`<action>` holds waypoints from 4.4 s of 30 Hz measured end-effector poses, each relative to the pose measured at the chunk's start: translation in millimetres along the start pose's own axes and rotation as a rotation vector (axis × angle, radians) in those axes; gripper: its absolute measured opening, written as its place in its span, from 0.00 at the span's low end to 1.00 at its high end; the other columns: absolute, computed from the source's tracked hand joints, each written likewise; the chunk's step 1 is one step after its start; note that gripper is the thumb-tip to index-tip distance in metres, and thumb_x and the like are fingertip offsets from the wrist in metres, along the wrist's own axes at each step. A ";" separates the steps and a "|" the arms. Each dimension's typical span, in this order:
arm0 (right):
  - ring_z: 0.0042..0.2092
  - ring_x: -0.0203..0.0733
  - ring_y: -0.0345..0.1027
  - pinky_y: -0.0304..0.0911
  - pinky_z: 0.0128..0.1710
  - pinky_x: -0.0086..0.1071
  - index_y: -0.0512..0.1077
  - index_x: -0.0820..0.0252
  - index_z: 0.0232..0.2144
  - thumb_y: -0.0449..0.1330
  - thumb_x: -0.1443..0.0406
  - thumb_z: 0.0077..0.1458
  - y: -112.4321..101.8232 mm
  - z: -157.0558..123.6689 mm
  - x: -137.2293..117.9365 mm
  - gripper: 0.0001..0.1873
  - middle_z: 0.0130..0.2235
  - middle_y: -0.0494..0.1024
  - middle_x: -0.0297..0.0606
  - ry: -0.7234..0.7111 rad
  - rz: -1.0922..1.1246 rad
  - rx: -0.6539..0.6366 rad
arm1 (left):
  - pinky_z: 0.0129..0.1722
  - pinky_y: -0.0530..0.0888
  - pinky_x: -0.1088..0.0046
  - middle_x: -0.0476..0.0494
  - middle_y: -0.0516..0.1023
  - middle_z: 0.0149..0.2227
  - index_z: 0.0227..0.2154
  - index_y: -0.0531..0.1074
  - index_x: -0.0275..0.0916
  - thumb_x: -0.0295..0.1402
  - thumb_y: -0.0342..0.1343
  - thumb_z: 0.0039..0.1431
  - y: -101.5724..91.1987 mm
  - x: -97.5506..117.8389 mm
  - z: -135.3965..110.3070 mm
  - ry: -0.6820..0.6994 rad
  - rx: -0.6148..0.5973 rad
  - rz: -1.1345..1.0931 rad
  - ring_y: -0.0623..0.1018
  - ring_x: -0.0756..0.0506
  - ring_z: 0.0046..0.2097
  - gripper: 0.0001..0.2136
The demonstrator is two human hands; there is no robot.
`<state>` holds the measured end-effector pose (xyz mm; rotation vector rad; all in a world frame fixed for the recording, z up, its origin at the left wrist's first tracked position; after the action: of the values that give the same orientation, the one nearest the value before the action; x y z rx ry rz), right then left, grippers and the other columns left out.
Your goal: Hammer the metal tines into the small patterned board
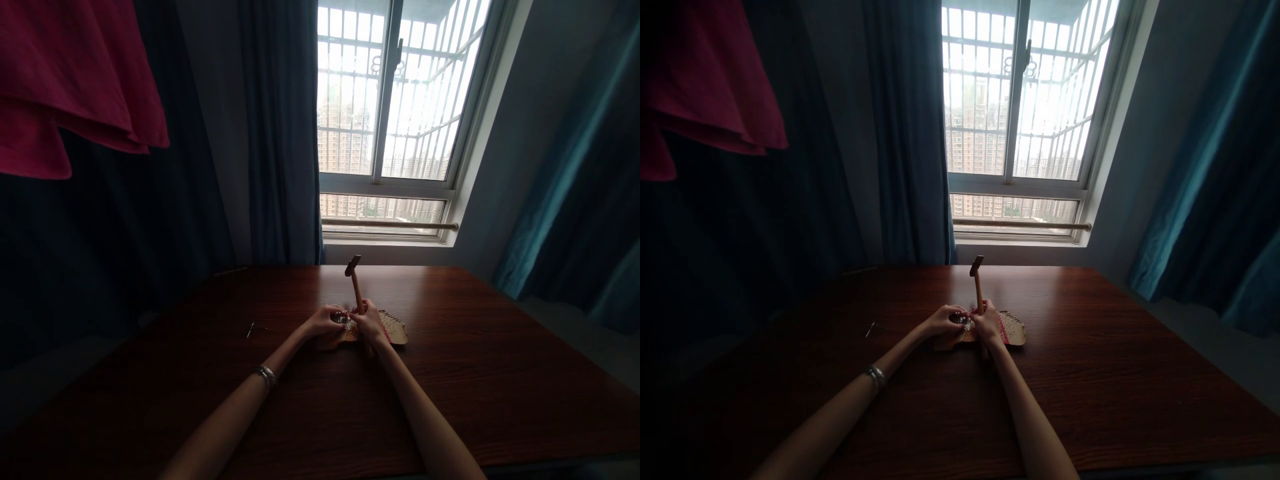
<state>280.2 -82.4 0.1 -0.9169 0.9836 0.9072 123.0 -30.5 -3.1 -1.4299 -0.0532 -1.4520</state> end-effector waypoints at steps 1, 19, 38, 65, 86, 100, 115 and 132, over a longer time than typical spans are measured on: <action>0.32 0.40 0.72 0.65 0.33 0.31 0.68 0.60 0.34 0.65 0.65 0.38 -0.1 0.1 0.0 0.16 0.29 0.77 0.35 0.000 -0.001 -0.003 | 0.42 0.70 0.74 0.44 0.78 0.40 0.39 0.77 0.36 0.33 0.63 0.43 0.5 -0.5 0.1 0.006 0.006 -0.001 0.75 0.44 0.42 0.16; 0.31 0.41 0.72 0.64 0.30 0.30 0.70 0.60 0.35 0.64 0.66 0.38 4.5 6.0 1.5 0.16 0.29 0.77 0.36 -0.017 -0.056 -0.017 | 0.43 0.70 0.73 0.43 0.78 0.41 0.39 0.77 0.36 0.33 0.62 0.45 4.0 3.0 -0.5 0.015 0.025 -0.015 0.75 0.44 0.42 0.15; 0.31 0.40 0.73 0.64 0.30 0.29 0.68 0.60 0.34 0.64 0.67 0.40 4.4 5.2 -3.6 0.15 0.29 0.78 0.36 -0.015 -0.119 -0.032 | 0.41 0.70 0.74 0.44 0.79 0.39 0.36 0.77 0.36 0.34 0.61 0.46 5.3 9.0 -0.4 -0.012 0.074 0.040 0.76 0.45 0.41 0.13; 0.33 0.40 0.73 0.65 0.33 0.29 0.68 0.60 0.34 0.64 0.67 0.40 -3.3 -2.9 -8.8 0.15 0.31 0.79 0.37 -0.039 -0.137 -0.082 | 0.38 0.70 0.73 0.44 0.78 0.33 0.27 0.77 0.36 0.37 0.59 0.48 13.3 5.8 5.3 -0.049 0.237 0.092 0.76 0.45 0.36 0.09; 0.31 0.39 0.72 0.64 0.30 0.28 0.68 0.59 0.37 0.61 0.66 0.44 1.2 3.0 -6.5 0.14 0.30 0.78 0.35 -0.112 -0.174 -0.091 | 0.39 0.70 0.73 0.44 0.79 0.36 0.38 0.77 0.35 0.32 0.59 0.45 4.1 9.0 2.2 -0.080 0.044 0.033 0.75 0.45 0.38 0.14; 0.31 0.38 0.71 0.64 0.31 0.28 0.68 0.59 0.37 0.59 0.70 0.44 -0.9 3.1 -5.5 0.14 0.30 0.78 0.35 -0.110 -0.197 -0.079 | 0.50 0.68 0.66 0.40 0.75 0.44 0.39 0.77 0.36 0.28 0.63 0.42 -0.8 9.3 0.5 0.006 0.039 0.046 0.72 0.41 0.48 0.17; 0.30 0.39 0.71 0.64 0.32 0.29 0.68 0.58 0.37 0.59 0.71 0.43 -0.1 4.4 -6.1 0.14 0.29 0.78 0.35 -0.116 -0.223 -0.084 | 0.44 0.70 0.70 0.43 0.77 0.39 0.35 0.78 0.37 0.33 0.63 0.44 3.7 11.6 -0.3 -0.019 0.095 0.104 0.75 0.44 0.41 0.12; 0.30 0.38 0.71 0.63 0.31 0.28 0.68 0.58 0.37 0.59 0.69 0.45 0.5 4.5 -3.1 0.13 0.30 0.78 0.37 -0.139 -0.232 -0.094 | 0.40 0.71 0.73 0.45 0.78 0.35 0.29 0.79 0.37 0.34 0.60 0.47 11.9 4.0 10.2 -0.022 0.195 0.155 0.76 0.46 0.37 0.08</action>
<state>280.1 -78.7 4.1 -1.0103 0.7039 0.8129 139.0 -31.6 -4.3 -1.2624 -0.0937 -1.2688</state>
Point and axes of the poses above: each hand's wrist, its own z-axis towards the middle knuckle, its own y-axis out of the palm, x = y × z, the point moved 4 cm from there along z, towards the middle knuckle
